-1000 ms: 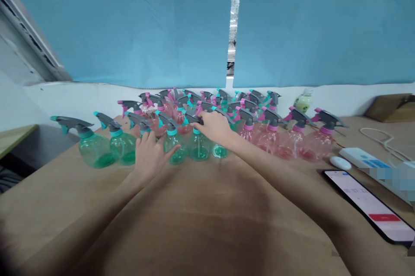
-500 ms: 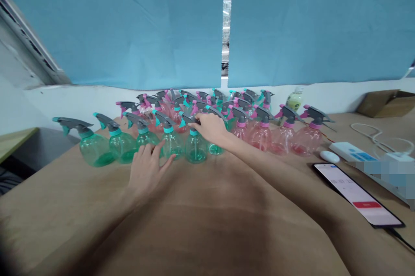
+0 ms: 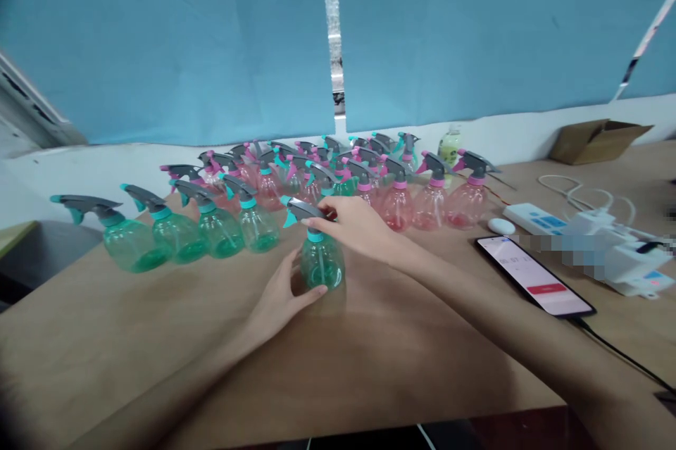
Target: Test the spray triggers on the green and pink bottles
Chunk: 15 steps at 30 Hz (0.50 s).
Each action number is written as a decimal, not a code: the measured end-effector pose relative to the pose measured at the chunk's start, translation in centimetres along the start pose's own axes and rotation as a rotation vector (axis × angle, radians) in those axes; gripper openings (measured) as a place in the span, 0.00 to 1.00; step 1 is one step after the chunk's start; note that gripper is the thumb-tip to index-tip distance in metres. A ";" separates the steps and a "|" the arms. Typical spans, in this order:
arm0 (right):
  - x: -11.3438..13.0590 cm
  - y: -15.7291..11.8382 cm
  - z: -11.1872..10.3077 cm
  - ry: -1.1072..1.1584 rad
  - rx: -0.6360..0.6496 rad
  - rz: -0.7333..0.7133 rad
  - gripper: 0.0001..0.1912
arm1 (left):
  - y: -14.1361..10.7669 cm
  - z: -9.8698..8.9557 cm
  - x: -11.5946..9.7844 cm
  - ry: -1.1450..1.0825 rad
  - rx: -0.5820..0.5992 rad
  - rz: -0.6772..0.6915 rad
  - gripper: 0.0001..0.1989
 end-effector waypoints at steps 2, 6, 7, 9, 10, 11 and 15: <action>-0.6 -0.9 -0.8 0.077 0.006 0.002 0.17 | 0.0 1.0 -0.7 -0.050 0.002 -0.010 0.34; -2.3 -2.6 -2.2 0.161 0.045 -0.029 0.19 | 0.0 2.8 -2.0 -0.103 0.029 -0.023 0.31; -2.9 -3.0 -2.4 0.174 0.063 -0.031 0.21 | 0.0 3.3 -2.3 -0.107 0.037 -0.024 0.31; -4.0 -3.8 -2.7 0.213 0.102 -0.024 0.26 | 0.2 4.0 -3.0 -0.114 0.053 -0.025 0.33; -4.5 -4.2 -2.7 0.238 0.119 -0.015 0.29 | 0.2 4.4 -3.4 -0.116 0.067 -0.020 0.33; -5.0 -4.5 -2.8 0.265 0.135 -0.003 0.32 | 0.3 4.8 -3.8 -0.120 0.085 -0.009 0.33; -6.4 -5.7 -2.5 0.346 0.165 0.002 0.36 | 0.4 6.2 -5.4 -0.115 0.155 0.090 0.34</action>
Point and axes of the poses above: each hand's wrist, its own y-axis towards the middle knuckle, its own z-axis out of the palm, x = y × z, the point moved 4 cm from there along y, towards the middle knuckle, and after that the axes turned 6 degrees about -x, right-handed, at the moved point
